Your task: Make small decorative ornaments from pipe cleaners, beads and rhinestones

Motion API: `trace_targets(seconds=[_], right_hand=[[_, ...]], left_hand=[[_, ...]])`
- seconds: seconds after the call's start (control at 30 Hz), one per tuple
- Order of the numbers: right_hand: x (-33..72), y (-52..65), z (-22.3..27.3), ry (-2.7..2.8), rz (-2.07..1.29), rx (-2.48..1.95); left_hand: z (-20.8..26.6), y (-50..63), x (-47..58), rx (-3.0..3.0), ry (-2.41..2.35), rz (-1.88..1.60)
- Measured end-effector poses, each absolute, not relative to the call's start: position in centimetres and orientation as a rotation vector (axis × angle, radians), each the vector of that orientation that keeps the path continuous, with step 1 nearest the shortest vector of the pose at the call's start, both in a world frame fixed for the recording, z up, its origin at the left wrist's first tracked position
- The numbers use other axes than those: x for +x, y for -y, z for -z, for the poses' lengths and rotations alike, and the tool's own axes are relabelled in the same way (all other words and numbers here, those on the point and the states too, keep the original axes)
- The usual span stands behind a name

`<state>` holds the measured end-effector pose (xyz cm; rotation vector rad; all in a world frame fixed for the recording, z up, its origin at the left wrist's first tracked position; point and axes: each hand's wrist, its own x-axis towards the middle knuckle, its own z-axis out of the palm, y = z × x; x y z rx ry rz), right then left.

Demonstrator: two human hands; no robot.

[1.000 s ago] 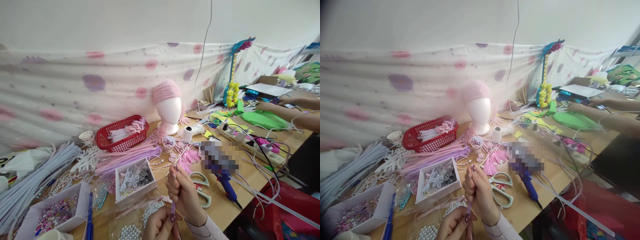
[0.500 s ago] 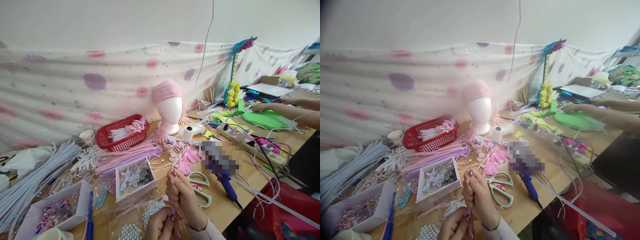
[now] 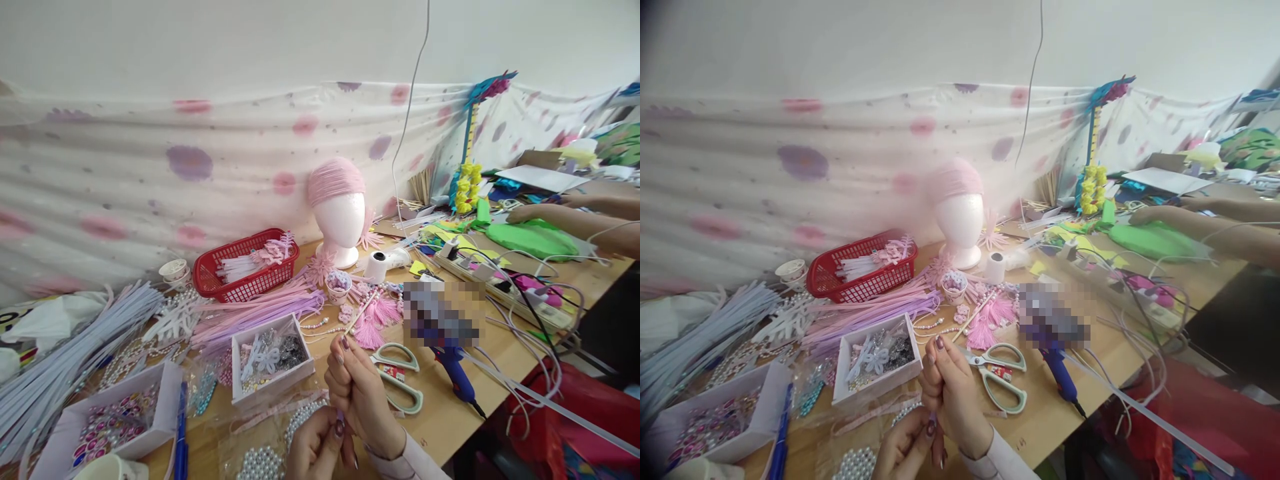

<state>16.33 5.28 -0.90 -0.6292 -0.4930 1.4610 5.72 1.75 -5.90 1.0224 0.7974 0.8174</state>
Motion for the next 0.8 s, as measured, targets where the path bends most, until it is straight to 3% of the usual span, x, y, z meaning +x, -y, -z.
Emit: trace_targets(seconds=[0.2,0.4,0.63,0.8], right_hand=[[17.2,-5.6,1.5,0.660,-1.064,-0.866],[16.9,-1.3,2.1,1.341,-1.081,-1.133],[16.4,-1.7,1.8,1.151,-1.165,-0.945],[16.2,-1.4,2.8,1.047,-1.318,-0.880]], left_hand=[[3.0,-3.3,5.9,0.665,-0.890,-1.140],[0.7,-4.0,6.1,0.421,-0.891,-1.144],[0.4,-3.9,5.3,0.485,-0.602,-1.080],[-0.3,-5.2,4.8,0.540,-0.607,-1.238]])
